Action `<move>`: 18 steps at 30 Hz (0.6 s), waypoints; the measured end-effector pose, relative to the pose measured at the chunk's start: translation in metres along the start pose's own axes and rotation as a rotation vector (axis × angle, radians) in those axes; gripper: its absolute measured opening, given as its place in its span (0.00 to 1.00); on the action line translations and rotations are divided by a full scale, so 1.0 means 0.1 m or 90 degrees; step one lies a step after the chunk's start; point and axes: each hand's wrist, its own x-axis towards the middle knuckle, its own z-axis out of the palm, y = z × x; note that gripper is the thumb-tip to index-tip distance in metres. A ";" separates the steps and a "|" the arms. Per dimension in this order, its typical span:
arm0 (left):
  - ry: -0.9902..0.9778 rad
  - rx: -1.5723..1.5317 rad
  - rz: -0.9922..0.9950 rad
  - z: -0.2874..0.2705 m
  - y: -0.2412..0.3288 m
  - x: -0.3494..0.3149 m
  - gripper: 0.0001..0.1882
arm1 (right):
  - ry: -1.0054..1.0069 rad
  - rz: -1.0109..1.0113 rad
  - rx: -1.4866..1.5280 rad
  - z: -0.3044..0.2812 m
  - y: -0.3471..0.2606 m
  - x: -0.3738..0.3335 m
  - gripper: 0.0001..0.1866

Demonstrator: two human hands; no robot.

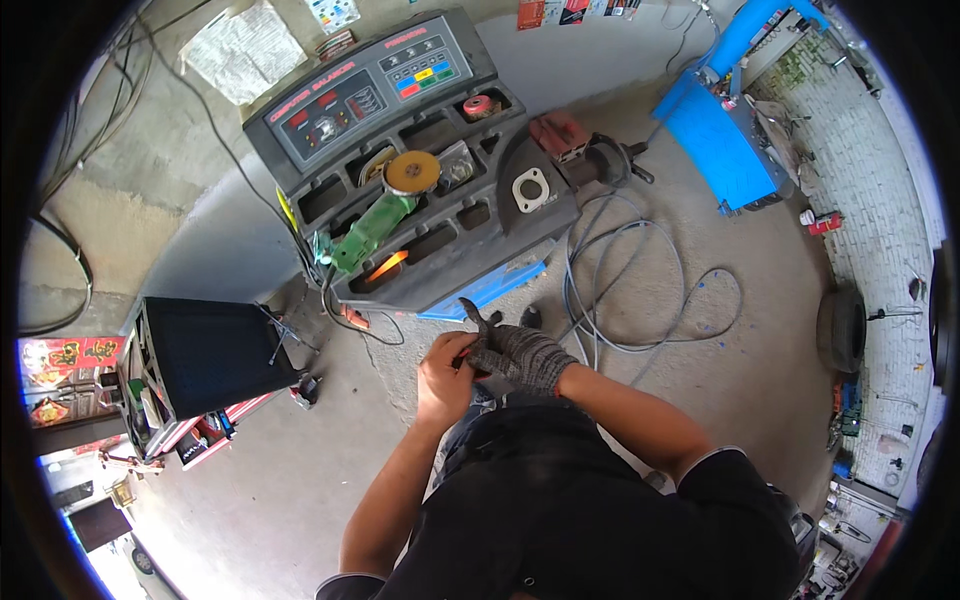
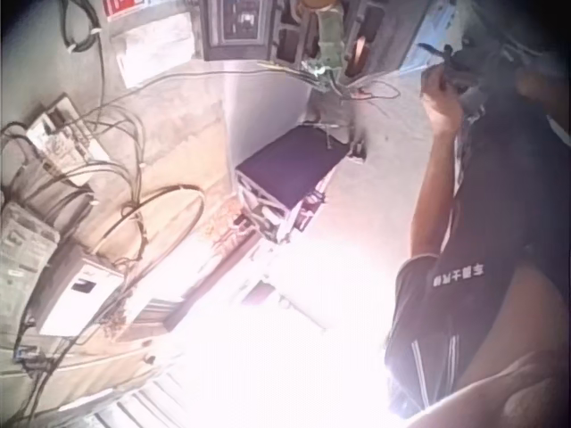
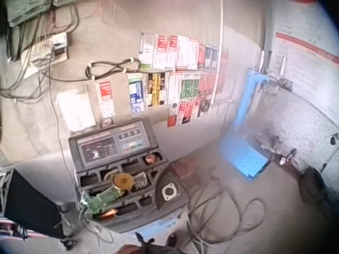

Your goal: The person plugs in an angle grinder, puts on gloves, and then sits on the floor to grind a small metal part, producing sparks. The person rotates the part to grind different edges.

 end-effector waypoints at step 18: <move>-0.037 0.414 0.162 -0.80 -0.28 -1.30 0.19 | -0.084 -0.064 -0.242 1.26 -0.55 0.02 0.23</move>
